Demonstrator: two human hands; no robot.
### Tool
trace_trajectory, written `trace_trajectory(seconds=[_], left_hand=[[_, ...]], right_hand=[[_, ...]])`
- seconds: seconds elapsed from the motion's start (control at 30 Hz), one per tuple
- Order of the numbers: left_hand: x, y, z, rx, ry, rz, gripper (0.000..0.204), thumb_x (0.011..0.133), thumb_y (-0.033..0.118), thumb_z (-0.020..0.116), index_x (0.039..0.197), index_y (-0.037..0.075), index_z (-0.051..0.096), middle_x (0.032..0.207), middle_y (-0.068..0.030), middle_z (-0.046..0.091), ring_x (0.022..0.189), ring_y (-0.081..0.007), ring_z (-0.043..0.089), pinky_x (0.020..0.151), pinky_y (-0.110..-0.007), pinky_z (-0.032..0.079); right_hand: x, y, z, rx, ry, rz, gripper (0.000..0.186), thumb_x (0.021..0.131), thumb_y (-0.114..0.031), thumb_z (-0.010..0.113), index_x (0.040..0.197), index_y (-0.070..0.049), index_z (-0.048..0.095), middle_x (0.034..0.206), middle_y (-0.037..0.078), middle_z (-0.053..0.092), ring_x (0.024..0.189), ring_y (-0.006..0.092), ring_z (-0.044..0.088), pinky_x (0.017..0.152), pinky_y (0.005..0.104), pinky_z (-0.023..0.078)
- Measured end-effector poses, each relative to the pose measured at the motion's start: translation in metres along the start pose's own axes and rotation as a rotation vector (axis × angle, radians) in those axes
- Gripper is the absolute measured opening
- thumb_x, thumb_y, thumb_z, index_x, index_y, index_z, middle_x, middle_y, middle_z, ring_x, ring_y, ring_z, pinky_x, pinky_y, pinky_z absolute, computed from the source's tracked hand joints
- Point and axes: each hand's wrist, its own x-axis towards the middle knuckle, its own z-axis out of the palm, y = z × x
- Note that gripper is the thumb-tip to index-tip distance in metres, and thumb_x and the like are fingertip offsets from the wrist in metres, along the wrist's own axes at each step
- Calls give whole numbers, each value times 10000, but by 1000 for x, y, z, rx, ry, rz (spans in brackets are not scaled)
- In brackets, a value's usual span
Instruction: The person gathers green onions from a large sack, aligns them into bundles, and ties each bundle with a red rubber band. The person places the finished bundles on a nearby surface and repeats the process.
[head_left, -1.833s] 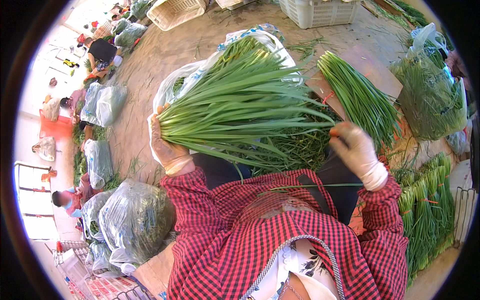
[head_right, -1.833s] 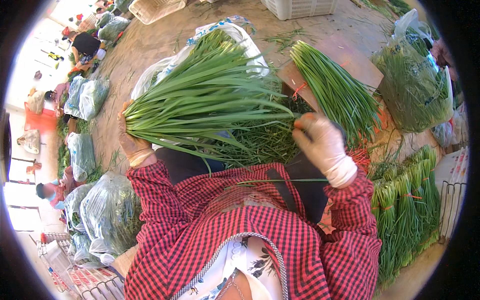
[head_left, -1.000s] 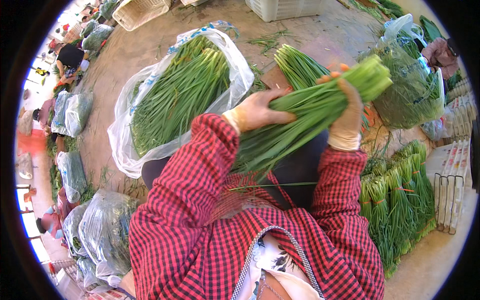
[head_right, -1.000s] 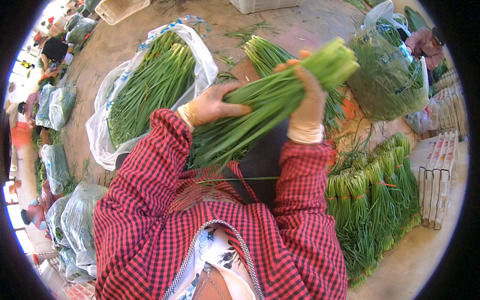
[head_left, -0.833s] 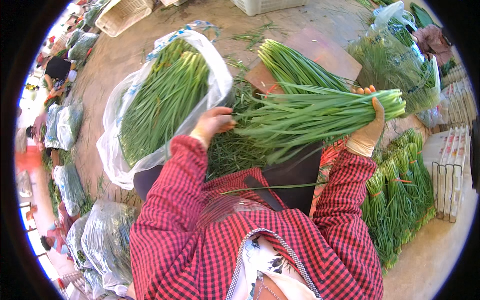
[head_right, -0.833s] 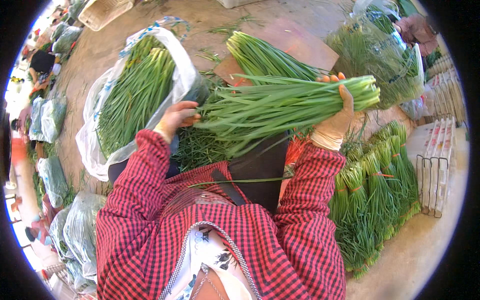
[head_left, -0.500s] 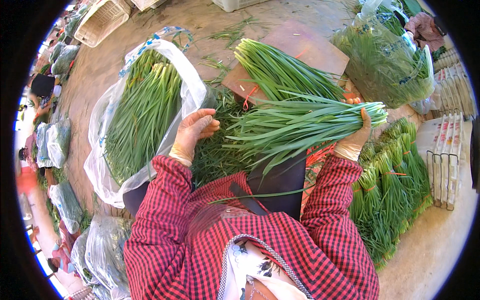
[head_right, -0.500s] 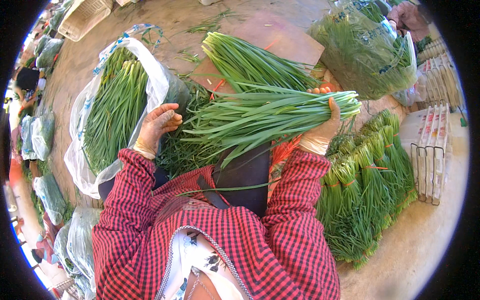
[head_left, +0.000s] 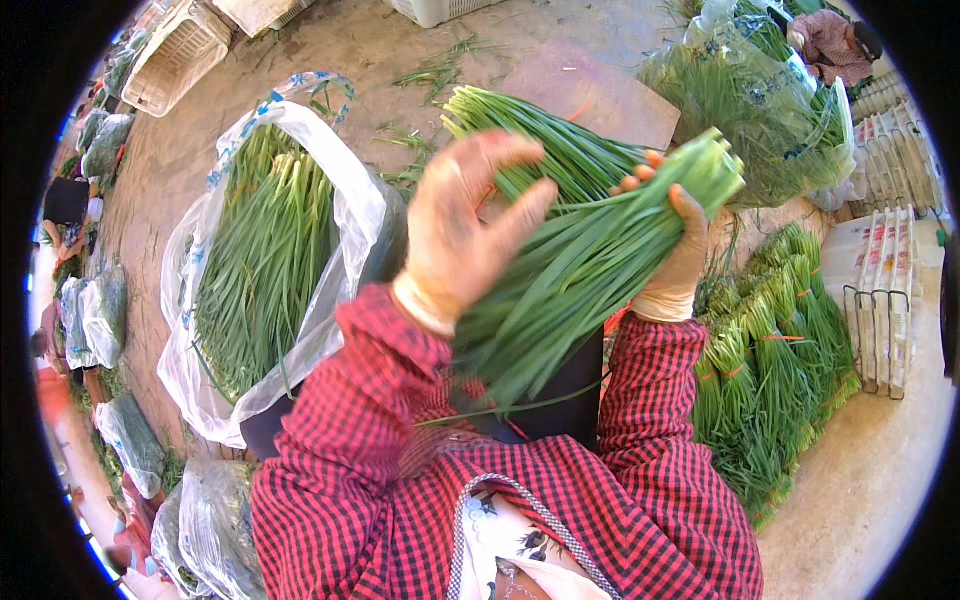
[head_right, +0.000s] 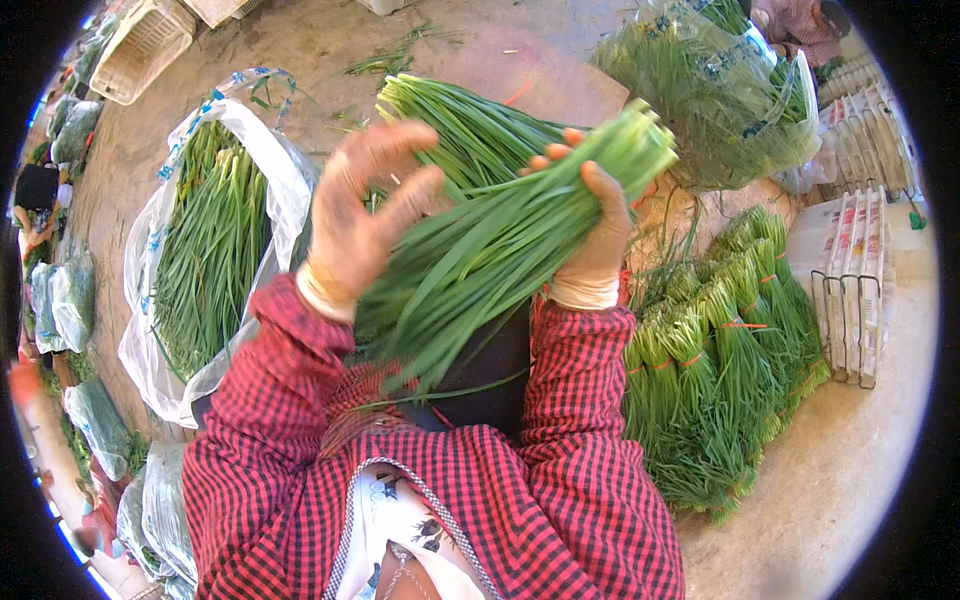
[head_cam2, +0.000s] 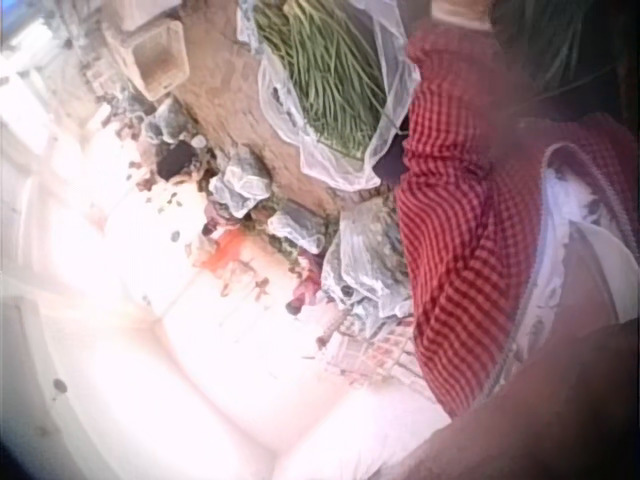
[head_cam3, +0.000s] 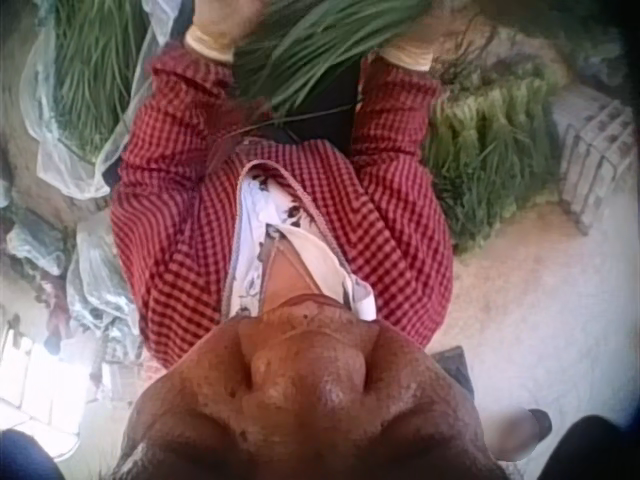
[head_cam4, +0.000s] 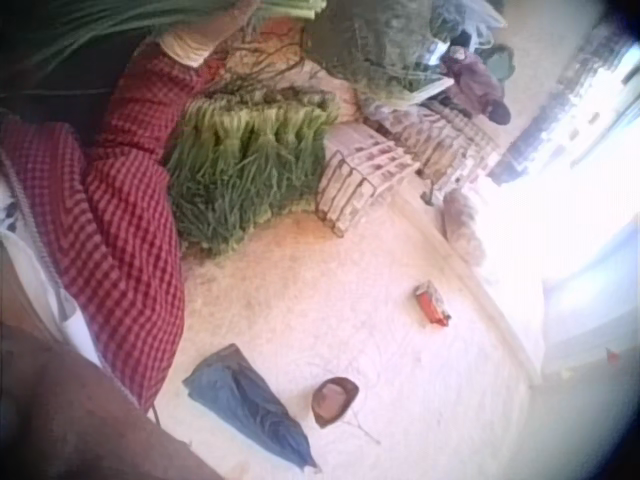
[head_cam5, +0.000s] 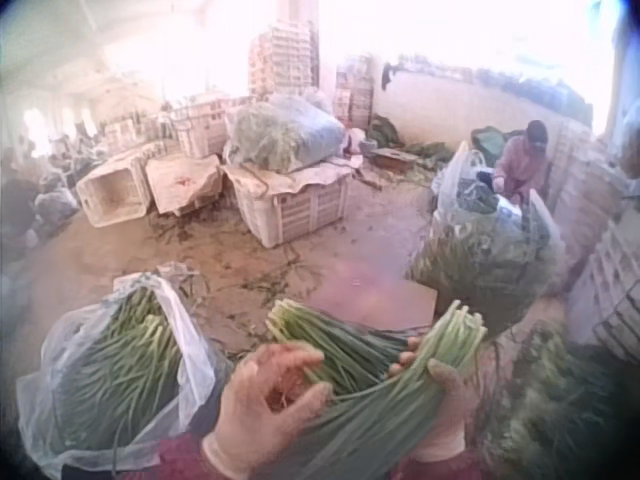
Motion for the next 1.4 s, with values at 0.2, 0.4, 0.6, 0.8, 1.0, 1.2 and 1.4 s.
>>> trace_trajectory(seconds=[0.2, 0.4, 0.6, 0.8, 1.0, 1.2, 1.4], left_hand=[[50, -19, -30, -617, -598, -586, 724, 890, 457, 718, 1418, 13, 501, 1236, -115, 666, 1148, -237, 634, 970, -359, 516], [15, -53, -56, -1002, -383, -627, 442, 902, 233, 711, 1263, 0, 603, 1015, -111, 721, 1000, -251, 700, 924, -381, 577], [-18, -80, -111, -1046, -41, -833, 228, 878, 160, 747, 1050, 27, 677, 936, -96, 723, 935, -257, 727, 817, -406, 627], [-38, -86, -126, -931, 56, -819, 241, 864, 172, 756, 1034, 23, 673, 933, -96, 720, 913, -257, 731, 794, -396, 625], [-47, -76, -133, -910, 62, -810, 259, 874, 160, 738, 1070, 9, 659, 945, -122, 728, 906, -265, 730, 798, -389, 619], [-50, -57, -127, -831, 56, -819, 254, 890, 223, 712, 1026, 10, 687, 944, -121, 732, 846, -217, 720, 781, -348, 610], [-54, -45, -126, -768, 102, -742, 206, 883, 198, 718, 986, 26, 675, 859, -77, 707, 804, -165, 693, 705, -288, 585]], right_hand=[[-24, 55, 56, -208, -381, 635, 487, 848, -208, 633, 1282, 2, 564, 1031, 166, 683, 912, 296, 699, 836, 429, 586], [-16, 94, 60, -676, -661, 484, 548, 868, -391, 733, 1220, 11, 613, 1042, 118, 689, 960, 191, 673, 837, 334, 566], [-35, 85, 50, -937, -468, 374, 494, 903, -249, 759, 1280, 23, 594, 1081, 91, 683, 963, 161, 645, 881, 285, 524], [-96, 32, 81, -851, -637, 506, 156, 978, -176, 653, 1037, -44, 713, 744, -22, 644, 610, 31, 562, 546, 196, 451], [-121, 77, 83, -1133, -562, 478, 171, 949, -183, 697, 1018, -27, 684, 731, -14, 628, 624, 38, 539, 569, 236, 457], [-105, 109, 88, -1407, -695, 12, 266, 853, -326, 739, 940, -88, 658, 679, 75, 637, 606, 231, 631, 607, 354, 499], [-86, 109, 98, -1017, -636, 488, 175, 915, -233, 686, 906, -61, 655, 691, 18, 639, 545, 106, 583, 502, 260, 456]])
